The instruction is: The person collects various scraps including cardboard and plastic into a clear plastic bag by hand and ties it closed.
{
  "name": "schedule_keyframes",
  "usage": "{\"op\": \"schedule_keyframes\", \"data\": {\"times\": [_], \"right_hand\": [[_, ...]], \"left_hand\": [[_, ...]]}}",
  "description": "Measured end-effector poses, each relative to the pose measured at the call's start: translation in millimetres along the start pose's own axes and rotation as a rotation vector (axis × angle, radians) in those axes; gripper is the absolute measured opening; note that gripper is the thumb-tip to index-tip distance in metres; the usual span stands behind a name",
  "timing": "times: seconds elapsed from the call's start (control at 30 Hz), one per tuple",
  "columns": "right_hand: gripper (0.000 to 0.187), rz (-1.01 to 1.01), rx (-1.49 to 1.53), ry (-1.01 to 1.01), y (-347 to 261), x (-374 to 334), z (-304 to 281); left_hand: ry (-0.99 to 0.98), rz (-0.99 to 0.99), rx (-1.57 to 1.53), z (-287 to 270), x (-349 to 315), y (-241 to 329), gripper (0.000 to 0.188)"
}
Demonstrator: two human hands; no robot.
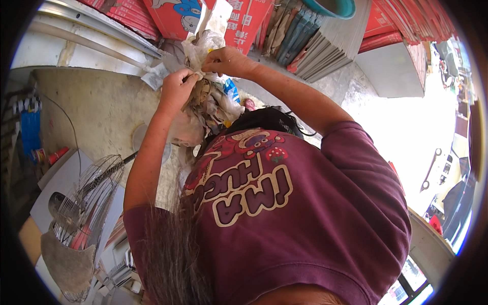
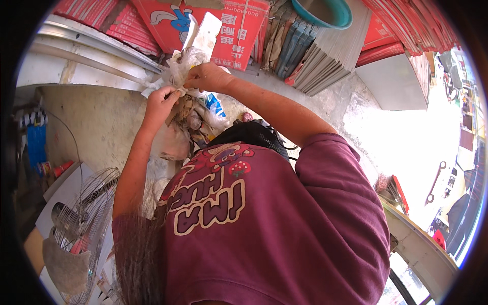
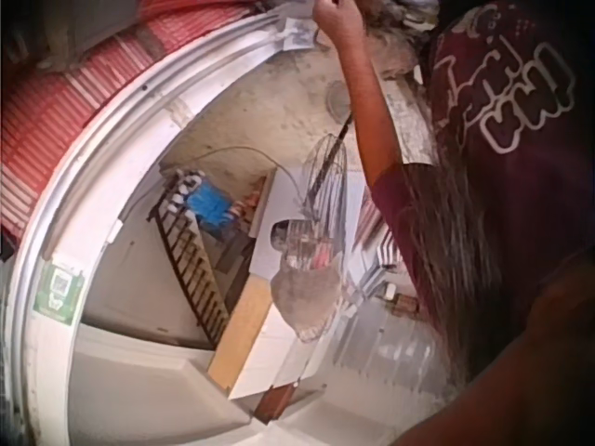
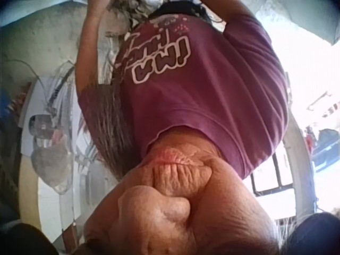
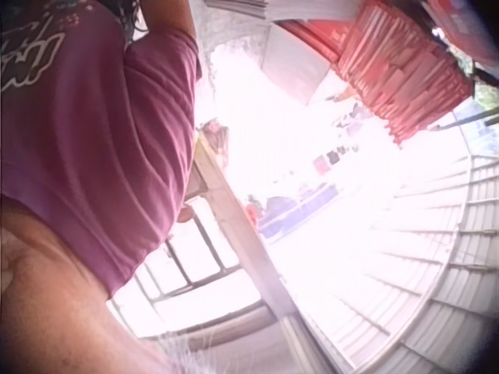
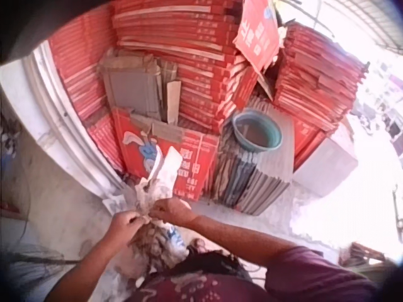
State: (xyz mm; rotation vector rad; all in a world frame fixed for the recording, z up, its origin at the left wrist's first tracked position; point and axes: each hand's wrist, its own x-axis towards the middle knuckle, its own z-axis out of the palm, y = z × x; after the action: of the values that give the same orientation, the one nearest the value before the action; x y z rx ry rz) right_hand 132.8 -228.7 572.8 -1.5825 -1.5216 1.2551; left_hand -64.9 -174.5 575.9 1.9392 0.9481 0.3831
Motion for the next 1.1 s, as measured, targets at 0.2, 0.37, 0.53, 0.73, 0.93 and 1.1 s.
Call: {"op": "schedule_keyframes", "data": {"times": [0.2,0.37,0.53,0.73,0.93,1.1], "right_hand": [[0.019,-0.208,-0.212,0.091,-1.8,-12.9,-4.7],[0.017,-0.301,-0.254,0.075,-14.5,-25.6,-9.6],[0.017,-0.22,-0.3,0.027,14.8,-29.8,1.4],[0.016,-0.247,-0.326,0.052,15.7,-35.0,11.0],[0.014,-0.283,-0.183,0.126,8.8,-36.9,4.8],[0.018,-0.197,-0.13,0.163,-6.0,-39.2,10.2]], "left_hand": [[-0.17,-0.231,-0.273,3.2,-5.0,10.9,0.022],[-0.18,-0.045,-0.253,-1.0,-26.3,15.3,0.019],[-0.259,-0.098,-0.105,16.1,-30.2,-2.3,0.019],[-0.226,-0.145,-0.196,24.6,-45.1,-18.1,0.018],[-0.108,-0.164,-0.35,25.8,-47.5,-5.2,0.015],[0.093,-0.15,-0.381,32.2,-44.2,-5.1,0.016]]}}
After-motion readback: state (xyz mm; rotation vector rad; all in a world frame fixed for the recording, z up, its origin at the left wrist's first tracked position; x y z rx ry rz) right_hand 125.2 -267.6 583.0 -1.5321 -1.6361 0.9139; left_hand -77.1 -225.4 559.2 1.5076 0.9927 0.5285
